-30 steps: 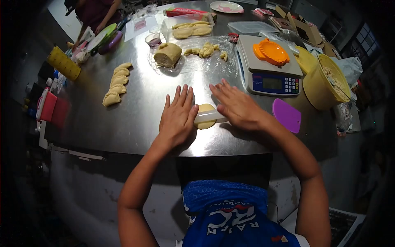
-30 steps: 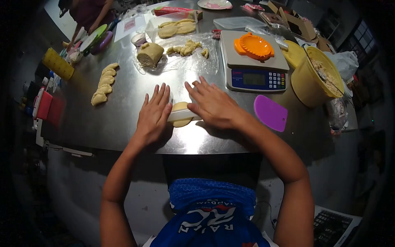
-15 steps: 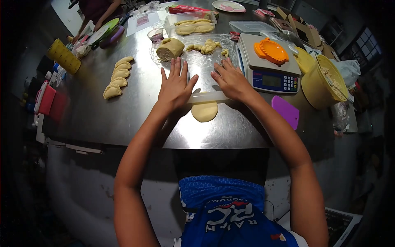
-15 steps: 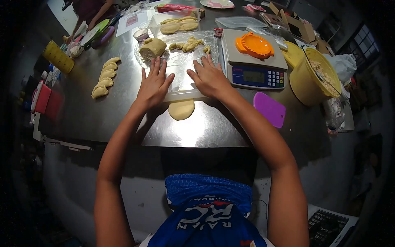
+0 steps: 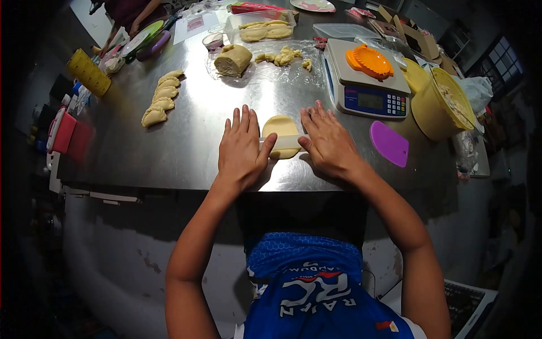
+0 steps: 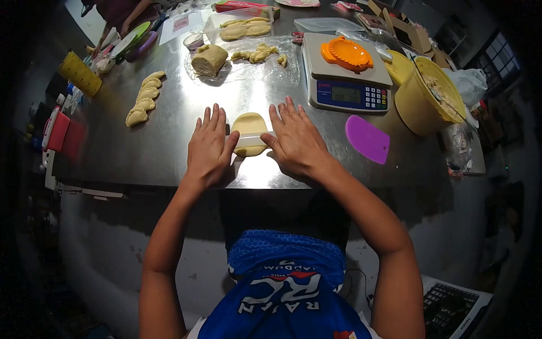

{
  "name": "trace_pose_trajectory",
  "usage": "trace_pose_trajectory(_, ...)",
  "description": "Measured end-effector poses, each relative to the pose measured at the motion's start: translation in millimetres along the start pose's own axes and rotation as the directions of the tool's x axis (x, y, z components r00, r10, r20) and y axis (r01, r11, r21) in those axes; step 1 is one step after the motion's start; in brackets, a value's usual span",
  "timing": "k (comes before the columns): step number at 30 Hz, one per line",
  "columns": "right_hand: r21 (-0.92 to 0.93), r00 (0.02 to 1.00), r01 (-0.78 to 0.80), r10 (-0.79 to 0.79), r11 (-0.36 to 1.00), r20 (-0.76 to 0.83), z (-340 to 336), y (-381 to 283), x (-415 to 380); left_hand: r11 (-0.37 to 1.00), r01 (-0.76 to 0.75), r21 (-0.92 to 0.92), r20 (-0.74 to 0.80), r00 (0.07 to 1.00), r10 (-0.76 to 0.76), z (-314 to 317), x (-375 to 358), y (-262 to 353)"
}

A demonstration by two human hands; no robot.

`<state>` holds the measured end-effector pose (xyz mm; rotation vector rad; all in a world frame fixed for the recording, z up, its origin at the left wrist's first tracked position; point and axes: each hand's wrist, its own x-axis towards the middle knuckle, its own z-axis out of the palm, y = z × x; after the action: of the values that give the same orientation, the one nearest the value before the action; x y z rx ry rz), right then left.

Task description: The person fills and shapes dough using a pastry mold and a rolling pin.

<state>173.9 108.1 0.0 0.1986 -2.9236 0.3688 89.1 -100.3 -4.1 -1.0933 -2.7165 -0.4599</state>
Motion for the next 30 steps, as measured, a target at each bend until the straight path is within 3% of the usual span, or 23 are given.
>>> trace_pose_trajectory(7, -0.014, 0.997, 0.061, -0.062, 0.998, -0.055, -4, -15, -35, 0.998, -0.054, -0.014, 0.002, 0.999, 0.054, -14, -34, 14)
trace_pose_trajectory(10, -0.086, 0.977, 0.109, -0.123, 0.990, -0.173, -5, -23, -48, 0.998, -0.058, -0.021, 0.027, 0.998, 0.058, -16, -46, 16)
trace_pose_trajectory(12, 0.030, 0.972, 0.120, -0.111, 0.992, -0.207, -9, -24, -50, 0.996, -0.057, -0.069, 0.040, 0.997, 0.060, -22, -54, 19)
trace_pose_trajectory(16, 0.091, 0.978, 0.142, -0.125, 0.986, -0.169, -13, -12, -38, 0.976, -0.033, -0.217, 0.093, 0.994, 0.054, -25, -45, 10)
trace_pose_trajectory(19, 0.082, 0.958, 0.199, -0.176, 0.977, -0.225, -26, 5, -6, 0.980, -0.098, -0.172, 0.007, 0.995, 0.101, -28, 0, -3)
trace_pose_trajectory(22, 0.124, 0.975, 0.175, -0.154, 0.977, -0.162, -29, 28, 34, 0.992, -0.099, -0.074, -0.085, 0.992, 0.092, -14, 54, -19)
trace_pose_trajectory(29, 0.191, 0.983, 0.157, -0.172, 0.969, 0.064, -28, 44, 66, 1.000, -0.016, -0.023, 0.085, 0.996, 0.017, 15, 98, -44)
trace_pose_trajectory(30, 0.198, 0.975, 0.166, -0.191, 0.966, 0.113, -30, 46, 69, 0.995, -0.079, 0.058, 0.069, 0.995, 0.075, 17, 96, -45)
